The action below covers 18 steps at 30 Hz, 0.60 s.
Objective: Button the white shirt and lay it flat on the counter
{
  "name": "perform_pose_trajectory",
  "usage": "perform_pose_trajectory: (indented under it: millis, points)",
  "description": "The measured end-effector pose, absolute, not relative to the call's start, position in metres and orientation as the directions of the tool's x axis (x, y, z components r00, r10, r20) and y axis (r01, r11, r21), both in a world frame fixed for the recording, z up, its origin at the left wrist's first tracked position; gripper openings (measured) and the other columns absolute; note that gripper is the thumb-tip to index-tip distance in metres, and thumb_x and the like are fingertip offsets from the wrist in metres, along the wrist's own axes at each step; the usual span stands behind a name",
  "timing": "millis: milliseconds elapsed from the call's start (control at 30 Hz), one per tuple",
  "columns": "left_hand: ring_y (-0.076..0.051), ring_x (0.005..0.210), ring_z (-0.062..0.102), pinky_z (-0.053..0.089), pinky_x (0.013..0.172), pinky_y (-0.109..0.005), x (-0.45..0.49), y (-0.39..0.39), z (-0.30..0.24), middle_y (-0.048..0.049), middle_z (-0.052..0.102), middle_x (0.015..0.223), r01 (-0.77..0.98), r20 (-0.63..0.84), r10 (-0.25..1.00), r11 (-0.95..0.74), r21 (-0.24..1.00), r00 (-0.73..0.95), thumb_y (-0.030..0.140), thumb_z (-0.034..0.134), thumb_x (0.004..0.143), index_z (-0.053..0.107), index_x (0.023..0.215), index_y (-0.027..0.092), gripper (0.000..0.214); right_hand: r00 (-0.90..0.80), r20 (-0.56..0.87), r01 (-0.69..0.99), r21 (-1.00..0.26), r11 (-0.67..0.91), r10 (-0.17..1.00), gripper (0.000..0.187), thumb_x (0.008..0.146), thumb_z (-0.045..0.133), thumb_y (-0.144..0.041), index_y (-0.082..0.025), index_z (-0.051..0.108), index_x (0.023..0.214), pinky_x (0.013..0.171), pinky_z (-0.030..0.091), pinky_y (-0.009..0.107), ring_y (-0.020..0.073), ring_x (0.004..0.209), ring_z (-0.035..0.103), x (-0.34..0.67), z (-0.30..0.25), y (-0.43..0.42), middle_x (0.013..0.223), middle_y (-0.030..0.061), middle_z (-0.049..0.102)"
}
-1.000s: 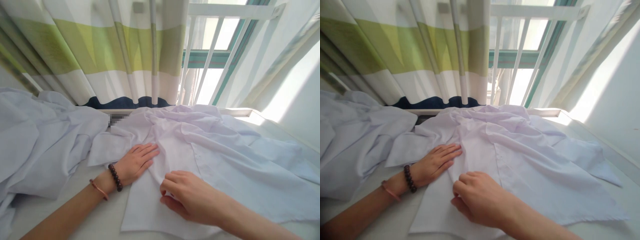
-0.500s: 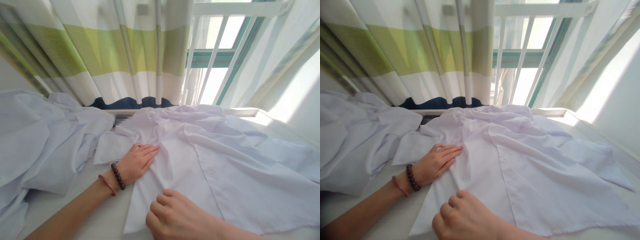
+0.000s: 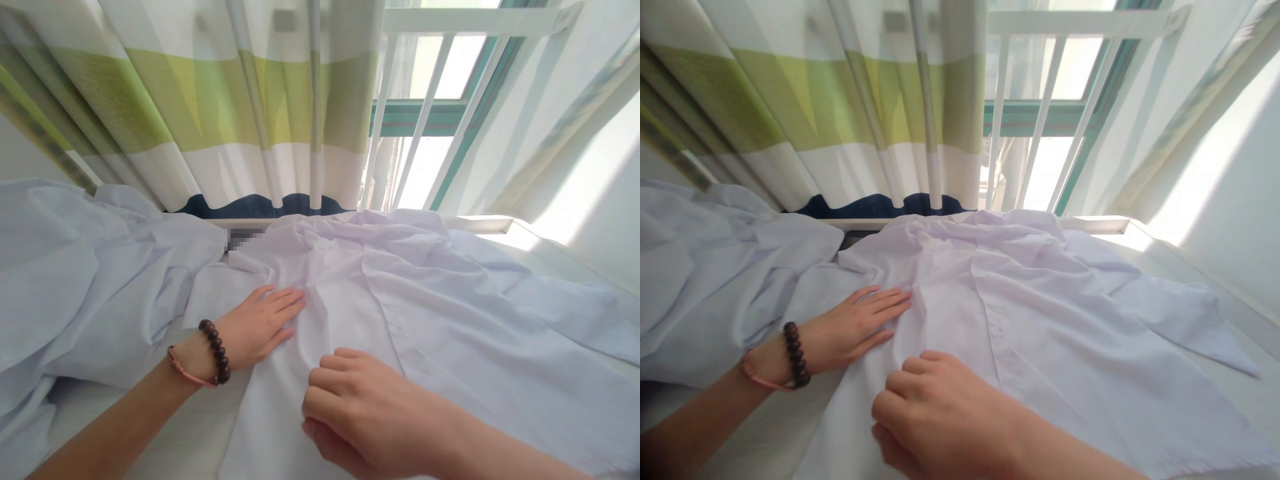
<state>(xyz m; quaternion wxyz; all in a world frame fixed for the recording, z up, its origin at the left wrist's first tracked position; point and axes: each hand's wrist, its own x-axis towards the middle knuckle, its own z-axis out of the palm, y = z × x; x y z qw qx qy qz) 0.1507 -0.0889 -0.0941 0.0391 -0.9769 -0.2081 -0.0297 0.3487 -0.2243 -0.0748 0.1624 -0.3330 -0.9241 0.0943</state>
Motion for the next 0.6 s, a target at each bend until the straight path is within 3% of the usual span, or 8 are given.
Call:
perform_pose_trajectory:
  millis: [133, 200, 267, 333, 433, 500, 600]
  points:
    - [-0.026, 0.103, 0.057, 0.044, 0.089, -0.040, 0.158, -0.120, -0.082, -0.0104, 0.063, 0.110, 0.509, 0.097, 0.508, -0.860, 0.010, 0.856, 0.017, 0.046, 0.090, 0.060, 0.100, 0.016, 0.017, -0.579, 0.228, 0.664, -0.425, 0.615, 0.783, 0.019, 0.093, 0.041, -0.017, -0.018, 0.053, 0.079, 0.063, 0.039, 0.025, 0.0127, 0.064, 0.048, 0.366, -0.067, -0.210, 0.072, 0.0006, 0.056]
    - [-0.023, 0.086, 0.057, 0.045, 0.078, -0.038, 0.160, -0.140, -0.071, -0.0065, 0.062, 0.097, 0.546, 0.000, 0.547, -0.835, 0.060, 0.837, 0.016, 0.052, 0.086, 0.058, 0.089, 0.017, 0.007, -0.449, 0.238, 0.726, -0.464, 0.507, 0.861, 0.019, 0.095, 0.039, -0.016, -0.017, 0.056, 0.088, 0.064, 0.041, 0.026, 0.0136, 0.068, 0.052, 0.377, -0.071, -0.201, 0.080, 0.0028, 0.059]
    - [-0.020, 0.080, 0.055, 0.044, 0.076, -0.033, 0.159, -0.157, -0.062, -0.0020, 0.062, 0.090, 0.520, -0.143, 0.501, -0.836, 0.174, 0.854, 0.014, 0.059, 0.082, 0.056, 0.084, 0.019, 0.006, -0.342, 0.238, 0.782, -0.464, 0.416, 0.909, 0.022, 0.097, 0.037, -0.017, -0.018, 0.057, 0.105, 0.068, 0.045, 0.028, 0.0149, 0.074, 0.056, 0.391, -0.077, -0.189, 0.095, 0.0055, 0.062]
    - [-0.019, 0.081, 0.055, 0.043, 0.074, -0.029, 0.155, -0.168, -0.056, 0.0006, 0.063, 0.089, 0.493, -0.278, 0.422, -0.824, 0.279, 0.863, 0.017, 0.071, 0.075, 0.057, 0.083, 0.020, 0.016, -0.277, 0.227, 0.836, -0.422, 0.350, 0.934, 0.030, 0.097, 0.038, -0.016, -0.019, 0.053, 0.122, 0.072, 0.048, 0.032, 0.0172, 0.080, 0.061, 0.405, -0.084, -0.175, 0.111, 0.0085, 0.061]
    - [-0.019, 0.083, 0.057, 0.041, 0.070, -0.027, 0.150, -0.174, -0.057, 0.0020, 0.065, 0.092, 0.508, -0.398, 0.378, -0.806, 0.304, 0.836, 0.020, 0.084, 0.062, 0.059, 0.085, 0.021, 0.034, -0.155, 0.241, 0.928, -0.298, 0.225, 0.958, 0.041, 0.095, 0.039, -0.014, -0.019, 0.045, 0.136, 0.073, 0.049, 0.034, 0.0222, 0.092, 0.064, 0.424, -0.090, -0.151, 0.135, 0.0125, 0.050]
    - [-0.018, 0.079, 0.059, 0.041, 0.067, -0.027, 0.149, -0.174, -0.059, 0.0027, 0.067, 0.090, 0.537, -0.446, 0.389, -0.798, 0.274, 0.806, 0.019, 0.085, 0.061, 0.060, 0.087, 0.022, 0.036, -0.079, 0.241, 0.968, -0.212, 0.132, 0.967, 0.039, 0.096, 0.041, -0.015, -0.021, 0.050, 0.133, 0.069, 0.047, 0.033, 0.0231, 0.094, 0.064, 0.431, -0.093, -0.137, 0.139, 0.0105, 0.049]
    - [-0.017, 0.073, 0.061, 0.041, 0.064, -0.026, 0.149, -0.174, -0.060, 0.0037, 0.070, 0.081, 0.525, -0.494, 0.353, -0.809, 0.266, 0.794, 0.012, 0.075, 0.070, 0.063, 0.082, 0.022, 0.019, -0.029, 0.227, 0.991, -0.119, 0.057, 0.974, 0.026, 0.097, 0.043, -0.018, -0.023, 0.065, 0.110, 0.064, 0.043, 0.029, 0.0206, 0.088, 0.064, 0.432, -0.098, -0.127, 0.124, 0.0058, 0.060]
